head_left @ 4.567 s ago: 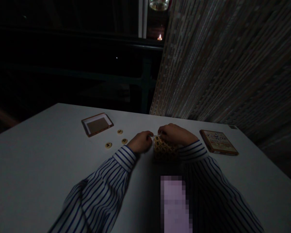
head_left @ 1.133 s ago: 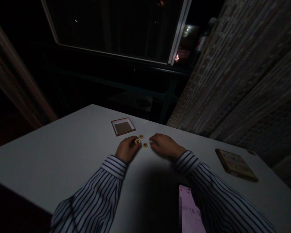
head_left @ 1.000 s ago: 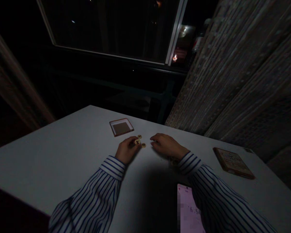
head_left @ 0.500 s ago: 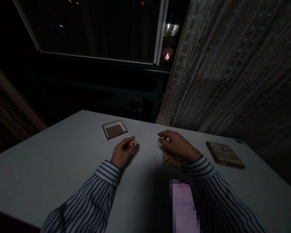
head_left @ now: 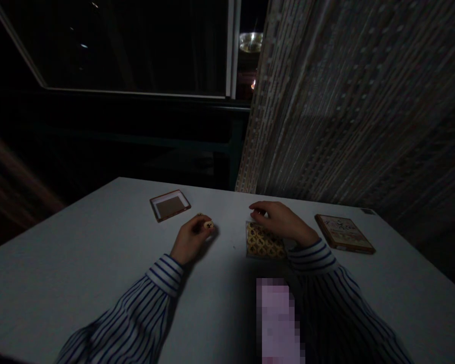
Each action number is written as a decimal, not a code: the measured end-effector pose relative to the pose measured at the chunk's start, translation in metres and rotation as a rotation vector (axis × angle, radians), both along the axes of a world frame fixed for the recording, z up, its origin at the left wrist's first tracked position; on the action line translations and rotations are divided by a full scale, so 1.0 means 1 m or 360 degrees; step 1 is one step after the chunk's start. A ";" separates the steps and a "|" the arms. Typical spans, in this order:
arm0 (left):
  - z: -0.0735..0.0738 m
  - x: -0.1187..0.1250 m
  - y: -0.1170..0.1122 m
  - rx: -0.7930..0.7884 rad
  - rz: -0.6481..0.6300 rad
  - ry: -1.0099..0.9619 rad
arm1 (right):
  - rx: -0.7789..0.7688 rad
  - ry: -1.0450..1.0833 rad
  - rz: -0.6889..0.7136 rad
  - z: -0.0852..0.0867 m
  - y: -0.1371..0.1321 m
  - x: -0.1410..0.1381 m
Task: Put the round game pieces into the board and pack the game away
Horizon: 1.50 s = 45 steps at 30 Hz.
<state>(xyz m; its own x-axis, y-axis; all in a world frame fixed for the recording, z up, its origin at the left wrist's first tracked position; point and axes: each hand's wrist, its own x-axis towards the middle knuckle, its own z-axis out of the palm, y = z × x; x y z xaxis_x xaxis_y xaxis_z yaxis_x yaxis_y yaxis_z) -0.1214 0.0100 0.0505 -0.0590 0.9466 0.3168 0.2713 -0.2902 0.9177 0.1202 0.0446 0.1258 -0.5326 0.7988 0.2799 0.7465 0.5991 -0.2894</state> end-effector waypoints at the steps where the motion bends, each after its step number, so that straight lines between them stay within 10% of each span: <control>1: 0.001 0.004 0.001 -0.0003 -0.0033 0.0001 | -0.0003 0.0000 -0.0006 0.001 0.000 0.002; 23: 0.053 0.081 0.041 -0.0159 -0.0232 -0.0443 | -0.0047 0.0079 -0.0128 0.013 -0.002 0.027; 45: 0.046 0.087 0.059 -0.0399 -0.0423 -0.0554 | -0.0046 0.0092 -0.0135 0.012 0.012 0.023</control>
<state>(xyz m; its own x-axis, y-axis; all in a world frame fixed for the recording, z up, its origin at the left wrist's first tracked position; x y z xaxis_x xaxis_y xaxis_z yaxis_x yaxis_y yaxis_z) -0.0342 0.0686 0.0960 0.1329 0.9877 0.0824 -0.1165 -0.0670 0.9909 0.1427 0.0568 0.1374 -0.4466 0.8484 0.2843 0.7755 0.5255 -0.3498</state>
